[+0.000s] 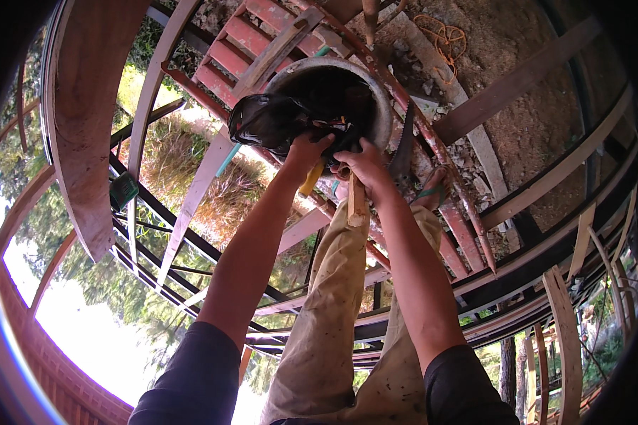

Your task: The person cleans a set of tools by wiping them with a cloth, removing debris from the handles and blades, and then placing the tools into a bucket.

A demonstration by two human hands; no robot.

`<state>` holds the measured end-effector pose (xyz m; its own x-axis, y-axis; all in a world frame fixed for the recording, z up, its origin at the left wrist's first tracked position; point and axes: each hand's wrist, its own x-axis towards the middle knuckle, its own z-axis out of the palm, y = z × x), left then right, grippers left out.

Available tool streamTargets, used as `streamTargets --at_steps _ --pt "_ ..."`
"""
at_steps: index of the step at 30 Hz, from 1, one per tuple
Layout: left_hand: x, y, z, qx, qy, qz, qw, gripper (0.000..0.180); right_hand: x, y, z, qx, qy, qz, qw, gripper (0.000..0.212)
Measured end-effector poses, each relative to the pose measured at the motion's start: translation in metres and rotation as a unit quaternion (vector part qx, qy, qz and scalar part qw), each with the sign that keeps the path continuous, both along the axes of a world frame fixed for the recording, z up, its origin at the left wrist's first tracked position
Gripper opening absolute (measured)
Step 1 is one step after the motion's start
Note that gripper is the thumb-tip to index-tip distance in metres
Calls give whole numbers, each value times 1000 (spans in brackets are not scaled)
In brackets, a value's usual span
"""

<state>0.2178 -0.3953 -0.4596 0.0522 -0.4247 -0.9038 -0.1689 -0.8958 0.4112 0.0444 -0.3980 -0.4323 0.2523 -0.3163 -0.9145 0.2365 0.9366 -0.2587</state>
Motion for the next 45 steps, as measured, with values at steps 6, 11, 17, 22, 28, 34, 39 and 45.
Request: streamTargets --at_steps 6,11,17,22,28,34,39,45 --pt "7 14 -17 -98 -159 -267 945 47 -5 -11 17 28 -43 -61 997 65" --pt "-25 -1 42 -43 -96 -74 992 38 -26 -2 41 36 -84 -112 990 72" --pt "-25 33 92 5 31 148 989 42 -34 16 87 -4 -97 -38 995 56" --pt "-39 56 106 5 -22 120 993 58 -37 30 126 -19 -87 -20 996 60" --pt "-47 68 109 -9 -33 179 983 45 -60 67 162 13 -105 3 994 70" --pt "-56 94 144 -16 -47 186 981 16 -81 87 202 -6 -47 35 998 74" --pt "-81 121 174 4 82 244 966 35 -66 77 196 -207 112 261 936 80" --pt "-99 131 166 26 219 440 870 38 -35 87 172 -372 289 364 803 89"
